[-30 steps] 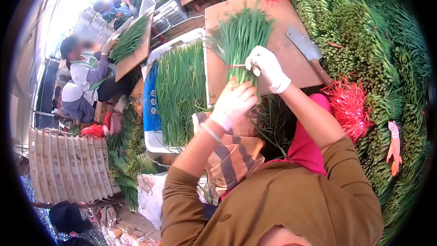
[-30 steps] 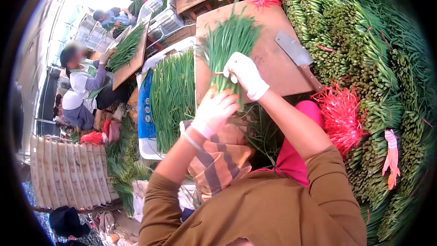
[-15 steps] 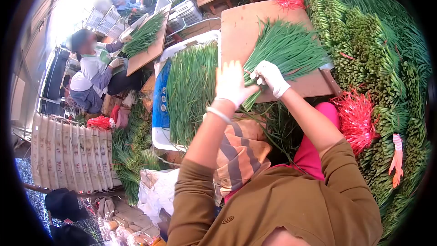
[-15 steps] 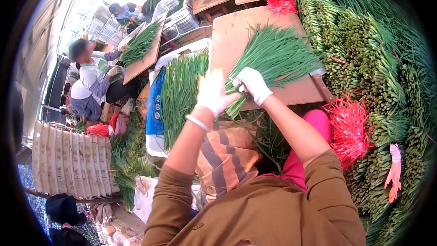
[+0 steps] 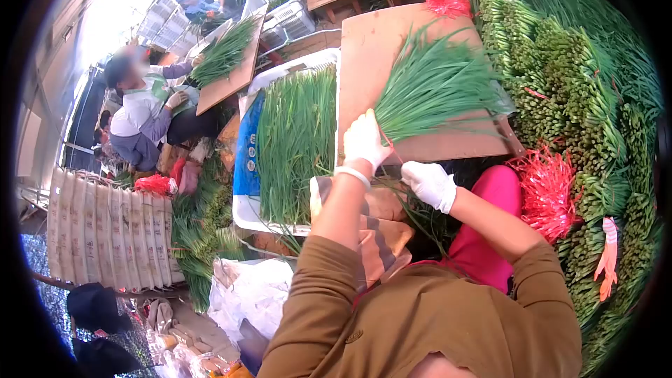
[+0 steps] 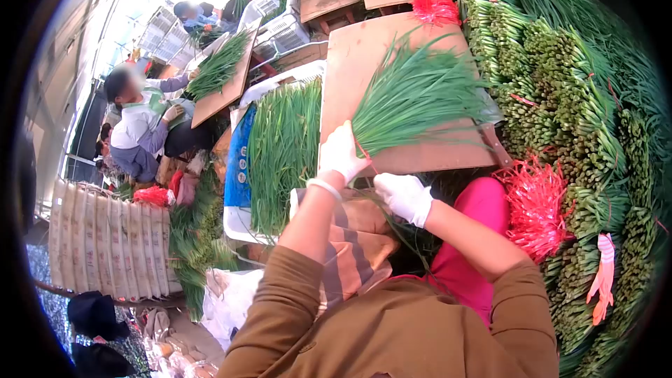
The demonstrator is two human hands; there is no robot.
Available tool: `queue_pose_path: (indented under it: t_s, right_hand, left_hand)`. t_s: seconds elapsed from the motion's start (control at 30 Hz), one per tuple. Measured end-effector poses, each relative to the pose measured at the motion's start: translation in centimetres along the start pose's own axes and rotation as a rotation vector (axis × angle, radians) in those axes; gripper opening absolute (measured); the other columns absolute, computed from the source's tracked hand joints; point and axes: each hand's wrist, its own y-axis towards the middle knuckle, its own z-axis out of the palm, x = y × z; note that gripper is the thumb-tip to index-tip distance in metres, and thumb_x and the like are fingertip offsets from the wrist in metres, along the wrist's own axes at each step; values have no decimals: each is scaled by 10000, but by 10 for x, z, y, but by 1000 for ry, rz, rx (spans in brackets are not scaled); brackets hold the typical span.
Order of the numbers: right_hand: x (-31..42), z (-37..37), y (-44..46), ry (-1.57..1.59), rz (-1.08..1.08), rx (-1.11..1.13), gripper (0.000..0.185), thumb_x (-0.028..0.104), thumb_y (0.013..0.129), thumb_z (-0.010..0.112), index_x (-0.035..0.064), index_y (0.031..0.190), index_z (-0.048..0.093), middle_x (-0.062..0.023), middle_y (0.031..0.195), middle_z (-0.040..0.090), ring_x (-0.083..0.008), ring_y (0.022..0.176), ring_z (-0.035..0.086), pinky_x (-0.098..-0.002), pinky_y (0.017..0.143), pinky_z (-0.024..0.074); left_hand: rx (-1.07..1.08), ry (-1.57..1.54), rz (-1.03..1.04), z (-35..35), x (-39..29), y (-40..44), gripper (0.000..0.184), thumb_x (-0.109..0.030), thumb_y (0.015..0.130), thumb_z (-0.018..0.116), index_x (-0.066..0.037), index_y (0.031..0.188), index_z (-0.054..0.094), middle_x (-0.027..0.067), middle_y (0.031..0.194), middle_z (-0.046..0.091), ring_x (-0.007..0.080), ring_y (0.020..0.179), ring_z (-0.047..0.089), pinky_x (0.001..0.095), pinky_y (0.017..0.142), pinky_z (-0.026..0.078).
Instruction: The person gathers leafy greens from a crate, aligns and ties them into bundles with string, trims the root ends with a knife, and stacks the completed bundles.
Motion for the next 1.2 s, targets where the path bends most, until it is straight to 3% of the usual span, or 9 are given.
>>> queue_pose_path:
  t_s: [0.07,0.3,0.5,0.6,0.7,0.83,1.0,1.17,1.2]
  right_hand:
    - [-12,7,-9,219,142,-62,105,120,851,536,65,762,533,-113,679,587,-300,558,574,-388,531,455]
    - [11,-27,64,892,513,-177,142,67,890,464,58,758,514,-15,676,583,-73,489,466,-218,477,382]
    - [40,-42,114,951,364,-178,119,24,865,453,47,774,527,-27,674,568,-77,497,456,-218,495,389]
    - [42,-43,135,949,338,-153,98,48,888,479,54,807,535,-35,731,611,-78,547,490,-212,523,406]
    - [-2,-4,147,823,306,-229,82,64,888,506,56,821,552,-31,766,633,-81,644,545,-226,588,429]
    - [2,-7,147,791,350,-344,162,127,913,485,76,782,566,-18,816,657,-84,731,578,-223,593,428]
    - [-25,6,137,1477,463,-31,202,108,906,460,47,715,487,-79,730,552,-174,626,497,-323,566,421]
    - [39,29,49,668,450,-31,145,149,922,507,25,869,559,-115,793,579,-198,751,576,-335,698,469]
    - [38,26,47,708,420,-19,124,138,926,513,48,842,530,-42,753,500,-128,707,473,-289,642,417]
  left_hand:
    - [151,-53,6,-10,5,5,1061,-422,595,819,-14,1408,273,138,1218,488,310,1146,500,429,967,427]
    - [-221,160,191,-10,-12,-34,1125,-429,573,826,-15,1439,239,186,1420,354,315,1291,388,543,1085,277]
    - [7,-256,116,-43,34,-23,995,-316,595,764,29,1405,301,230,1243,521,339,1150,542,369,956,460]
    - [284,-581,157,-42,69,-6,1008,-381,618,758,33,1414,299,238,1326,484,323,1226,502,361,1001,425]
    - [360,-154,112,-26,70,2,1053,-469,612,767,15,1423,303,216,1350,468,314,1272,455,410,1045,372]
    - [-124,-11,212,-39,34,-2,967,-570,579,768,-35,1311,432,170,1328,469,306,1257,420,476,1021,335]
    - [16,-204,56,-11,7,-4,922,-443,605,797,-88,1357,399,141,1220,519,323,1142,522,474,959,415]
    - [-123,-230,37,15,22,-6,685,-240,766,677,-108,1369,379,184,1103,574,362,970,606,453,834,494]
    - [-142,-206,44,22,24,-3,688,-236,771,673,-108,1374,370,182,1111,574,362,976,604,453,835,492]
